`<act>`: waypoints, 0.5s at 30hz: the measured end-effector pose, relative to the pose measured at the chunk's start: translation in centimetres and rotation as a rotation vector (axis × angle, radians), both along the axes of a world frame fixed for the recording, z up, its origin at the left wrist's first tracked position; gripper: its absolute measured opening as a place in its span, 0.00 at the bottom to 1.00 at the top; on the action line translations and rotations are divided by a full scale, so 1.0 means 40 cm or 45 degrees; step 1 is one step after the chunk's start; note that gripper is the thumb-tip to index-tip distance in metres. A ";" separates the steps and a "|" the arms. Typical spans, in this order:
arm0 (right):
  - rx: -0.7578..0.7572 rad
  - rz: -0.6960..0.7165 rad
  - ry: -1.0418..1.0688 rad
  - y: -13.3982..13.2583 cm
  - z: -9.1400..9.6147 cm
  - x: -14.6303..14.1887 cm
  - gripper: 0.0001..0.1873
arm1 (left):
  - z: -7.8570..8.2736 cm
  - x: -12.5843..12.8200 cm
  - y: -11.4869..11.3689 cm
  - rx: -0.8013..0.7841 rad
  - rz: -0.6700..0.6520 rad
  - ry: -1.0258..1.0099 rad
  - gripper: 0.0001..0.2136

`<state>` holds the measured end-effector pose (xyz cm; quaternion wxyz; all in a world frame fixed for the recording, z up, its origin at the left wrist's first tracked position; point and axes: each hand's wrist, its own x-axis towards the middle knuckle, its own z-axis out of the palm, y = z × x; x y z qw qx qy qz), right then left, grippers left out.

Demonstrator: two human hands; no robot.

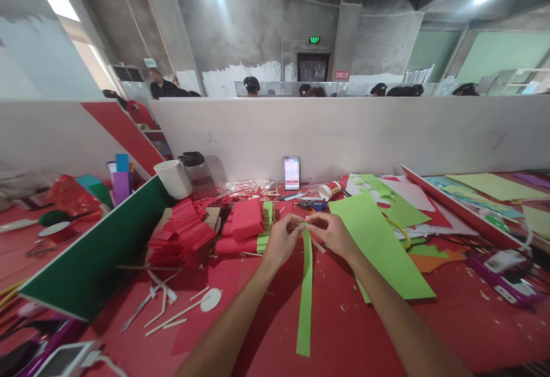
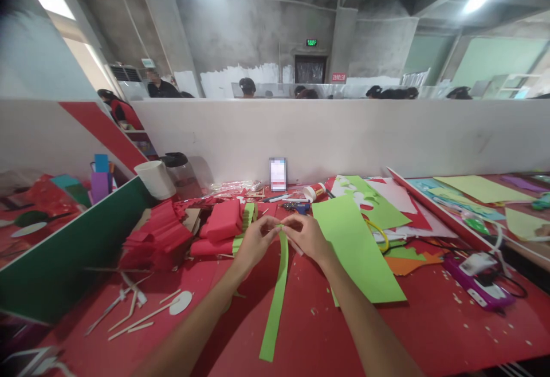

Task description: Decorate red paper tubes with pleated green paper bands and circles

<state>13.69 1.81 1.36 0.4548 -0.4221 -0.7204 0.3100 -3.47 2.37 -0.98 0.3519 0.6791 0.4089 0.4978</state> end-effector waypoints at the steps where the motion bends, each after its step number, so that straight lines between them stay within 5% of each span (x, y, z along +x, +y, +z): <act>1: 0.006 0.003 -0.007 0.000 -0.001 0.000 0.08 | 0.000 0.000 0.000 0.001 0.001 0.007 0.06; 15: 0.055 -0.038 -0.069 -0.004 0.003 -0.002 0.06 | 0.007 -0.001 -0.003 0.013 -0.004 0.061 0.07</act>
